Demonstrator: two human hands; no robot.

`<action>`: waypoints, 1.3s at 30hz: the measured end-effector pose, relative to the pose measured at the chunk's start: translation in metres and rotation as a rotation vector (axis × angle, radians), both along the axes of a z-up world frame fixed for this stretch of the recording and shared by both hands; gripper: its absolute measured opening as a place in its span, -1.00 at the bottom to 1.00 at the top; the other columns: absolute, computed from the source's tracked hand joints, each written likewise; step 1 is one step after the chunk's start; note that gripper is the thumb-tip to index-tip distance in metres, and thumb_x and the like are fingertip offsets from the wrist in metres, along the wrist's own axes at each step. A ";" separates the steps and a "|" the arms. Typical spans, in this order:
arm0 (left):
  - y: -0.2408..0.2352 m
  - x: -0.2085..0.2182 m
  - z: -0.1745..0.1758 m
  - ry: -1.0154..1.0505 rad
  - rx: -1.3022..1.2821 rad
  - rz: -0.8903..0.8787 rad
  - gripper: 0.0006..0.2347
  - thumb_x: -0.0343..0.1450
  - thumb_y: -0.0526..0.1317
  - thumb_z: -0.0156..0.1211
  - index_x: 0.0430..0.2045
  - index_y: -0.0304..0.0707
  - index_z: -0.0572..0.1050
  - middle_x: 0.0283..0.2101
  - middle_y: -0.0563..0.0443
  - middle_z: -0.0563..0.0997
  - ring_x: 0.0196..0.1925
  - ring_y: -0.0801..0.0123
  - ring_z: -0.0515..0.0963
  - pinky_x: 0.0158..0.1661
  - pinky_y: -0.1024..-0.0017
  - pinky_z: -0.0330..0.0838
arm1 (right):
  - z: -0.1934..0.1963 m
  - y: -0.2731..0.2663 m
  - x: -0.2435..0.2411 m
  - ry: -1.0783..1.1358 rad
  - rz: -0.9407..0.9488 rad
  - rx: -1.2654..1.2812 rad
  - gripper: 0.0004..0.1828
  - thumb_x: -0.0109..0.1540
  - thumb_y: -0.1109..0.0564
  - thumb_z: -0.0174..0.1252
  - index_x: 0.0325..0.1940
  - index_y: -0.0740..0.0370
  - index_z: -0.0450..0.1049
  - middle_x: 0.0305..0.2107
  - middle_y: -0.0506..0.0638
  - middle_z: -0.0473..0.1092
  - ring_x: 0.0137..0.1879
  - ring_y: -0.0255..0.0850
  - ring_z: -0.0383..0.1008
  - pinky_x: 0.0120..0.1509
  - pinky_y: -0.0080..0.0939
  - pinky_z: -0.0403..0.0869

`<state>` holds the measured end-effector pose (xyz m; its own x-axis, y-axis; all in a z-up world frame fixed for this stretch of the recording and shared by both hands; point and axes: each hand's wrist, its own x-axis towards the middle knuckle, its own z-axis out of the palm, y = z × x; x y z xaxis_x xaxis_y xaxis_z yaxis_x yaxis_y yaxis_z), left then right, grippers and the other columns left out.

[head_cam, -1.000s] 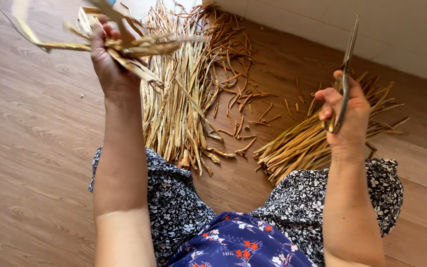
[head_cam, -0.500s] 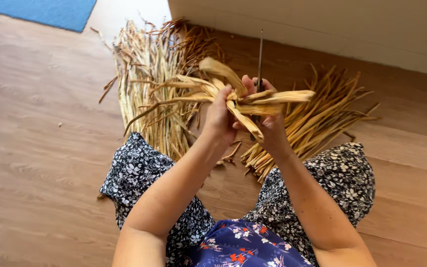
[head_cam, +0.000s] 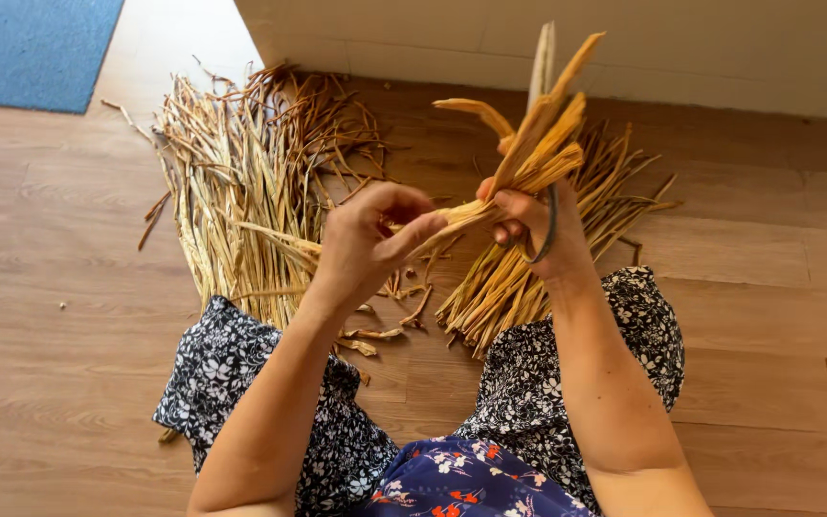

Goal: The person sits on the floor and uses scissors to cut bundles of dried plant stalks into smaller pieces. They hold a bunch of stalks in one hand and repeatedly snip them with the other, creating a pile of cut material on the floor.

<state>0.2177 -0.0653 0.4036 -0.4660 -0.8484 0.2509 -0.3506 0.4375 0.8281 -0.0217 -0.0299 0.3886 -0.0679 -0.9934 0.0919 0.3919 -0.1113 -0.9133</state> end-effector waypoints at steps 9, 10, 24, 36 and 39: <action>-0.006 -0.029 -0.044 0.301 0.673 -0.424 -0.66 0.38 -0.13 0.34 -0.05 -0.30 0.46 -0.31 0.03 0.60 -0.33 0.44 0.59 -0.27 0.40 0.59 | -0.009 0.001 0.013 0.027 0.135 0.005 -0.41 0.20 0.29 0.32 0.28 0.15 0.33 -0.26 0.00 0.53 -0.31 -0.31 0.60 -0.30 -0.35 0.60; -0.008 -0.029 -0.048 0.281 0.714 -0.436 -0.72 0.42 -0.13 0.30 -0.11 -0.33 0.49 -0.35 0.03 0.59 -0.37 0.43 0.58 -0.30 0.39 0.59 | -0.007 -0.001 0.012 -0.014 0.092 0.015 -0.40 0.20 0.30 0.32 0.30 0.13 0.34 -0.25 -0.02 0.53 -0.32 -0.32 0.58 -0.32 -0.35 0.59; -0.010 -0.024 -0.062 0.108 0.829 -0.376 -0.79 0.47 -0.24 0.19 -0.05 -0.28 0.57 -0.47 0.10 0.54 -0.49 0.54 0.47 -0.43 0.53 0.47 | 0.003 0.004 -0.008 -0.011 -0.167 -0.123 -0.38 0.27 0.19 0.33 0.39 0.12 0.30 0.04 0.08 0.54 -0.15 -0.37 0.60 -0.27 -0.46 0.49; -0.004 -0.035 -0.071 -0.043 0.269 0.001 -0.69 0.42 -0.09 0.29 0.00 -0.14 0.49 -0.25 -0.11 0.71 -0.22 0.17 0.71 -0.17 0.21 0.56 | -0.022 0.016 0.036 0.406 -0.299 -0.230 -0.30 0.29 0.26 0.39 0.42 0.09 0.21 -0.09 0.03 0.51 -0.14 -0.40 0.50 -0.13 -0.50 0.48; 0.000 -0.037 -0.068 -0.087 0.227 -0.051 -0.64 0.43 -0.03 0.28 0.05 -0.13 0.44 -0.19 -0.16 0.70 -0.15 0.06 0.72 -0.12 0.15 0.57 | -0.020 0.014 0.033 0.273 -0.309 -0.145 -0.29 0.25 0.29 0.36 0.40 0.06 0.19 -0.14 -0.02 0.50 -0.23 -0.44 0.46 -0.23 -0.52 0.45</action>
